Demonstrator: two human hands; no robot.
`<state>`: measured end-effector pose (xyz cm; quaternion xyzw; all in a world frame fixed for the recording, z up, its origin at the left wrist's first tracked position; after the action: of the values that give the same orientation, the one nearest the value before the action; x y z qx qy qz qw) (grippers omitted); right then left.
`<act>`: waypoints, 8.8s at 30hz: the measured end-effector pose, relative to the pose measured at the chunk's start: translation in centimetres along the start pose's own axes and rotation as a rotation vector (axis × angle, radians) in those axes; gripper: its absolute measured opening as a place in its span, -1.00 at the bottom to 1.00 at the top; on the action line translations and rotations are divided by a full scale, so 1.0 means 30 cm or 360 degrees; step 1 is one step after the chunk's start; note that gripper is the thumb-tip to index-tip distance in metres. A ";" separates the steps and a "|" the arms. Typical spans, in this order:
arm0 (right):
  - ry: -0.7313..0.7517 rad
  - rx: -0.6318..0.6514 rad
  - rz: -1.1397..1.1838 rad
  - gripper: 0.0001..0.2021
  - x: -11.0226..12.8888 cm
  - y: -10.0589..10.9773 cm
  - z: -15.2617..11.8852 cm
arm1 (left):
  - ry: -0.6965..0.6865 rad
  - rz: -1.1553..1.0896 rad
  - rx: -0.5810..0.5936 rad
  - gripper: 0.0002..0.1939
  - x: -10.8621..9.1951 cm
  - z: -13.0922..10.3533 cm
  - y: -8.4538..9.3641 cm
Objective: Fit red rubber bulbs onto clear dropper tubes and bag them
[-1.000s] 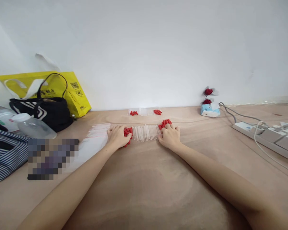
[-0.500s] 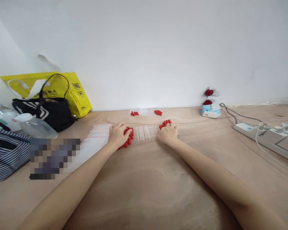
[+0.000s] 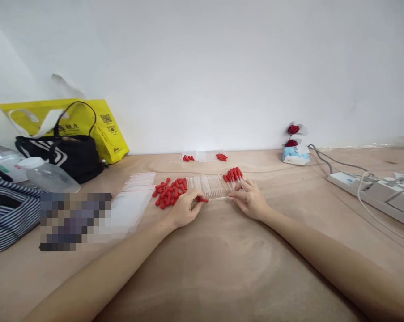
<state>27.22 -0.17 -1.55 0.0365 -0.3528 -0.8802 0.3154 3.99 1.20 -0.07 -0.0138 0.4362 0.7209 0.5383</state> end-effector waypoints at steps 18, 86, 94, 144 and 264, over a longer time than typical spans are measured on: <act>-0.0125 0.0213 0.0052 -0.82 0.071 -0.062 0.031 | -0.0154 0.0766 0.0059 -0.74 0.010 -0.019 0.006; 0.0785 -0.0118 0.0267 -0.71 0.096 -0.087 0.055 | -0.0306 0.0551 0.0015 -0.80 -0.035 -0.005 -0.038; 0.0492 -0.0065 0.0168 -0.79 0.087 -0.073 0.049 | -0.0247 0.0573 0.0024 -0.80 -0.022 0.011 -0.016; -0.0419 -0.0117 -0.0497 -0.76 0.029 -0.040 0.050 | 0.0108 0.0891 -0.0210 -0.72 0.030 0.009 0.019; 0.0556 0.0048 0.0031 -0.75 0.121 -0.019 0.020 | -0.0255 0.0523 -0.0087 -0.83 -0.055 -0.022 -0.028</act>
<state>23.86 -1.60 -0.88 0.1902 -0.3062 -0.8520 0.3798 5.05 -0.46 -0.18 0.1004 0.3686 0.8095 0.4457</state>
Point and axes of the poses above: each hand's wrist, its own z-axis towards the middle knuckle, its own y-axis out of the back of the hand, x = y × z, the point moved 1 cm from there along z, towards the middle knuckle, and after that the axes turned 10 degrees about -x, right-handed, at the moved point
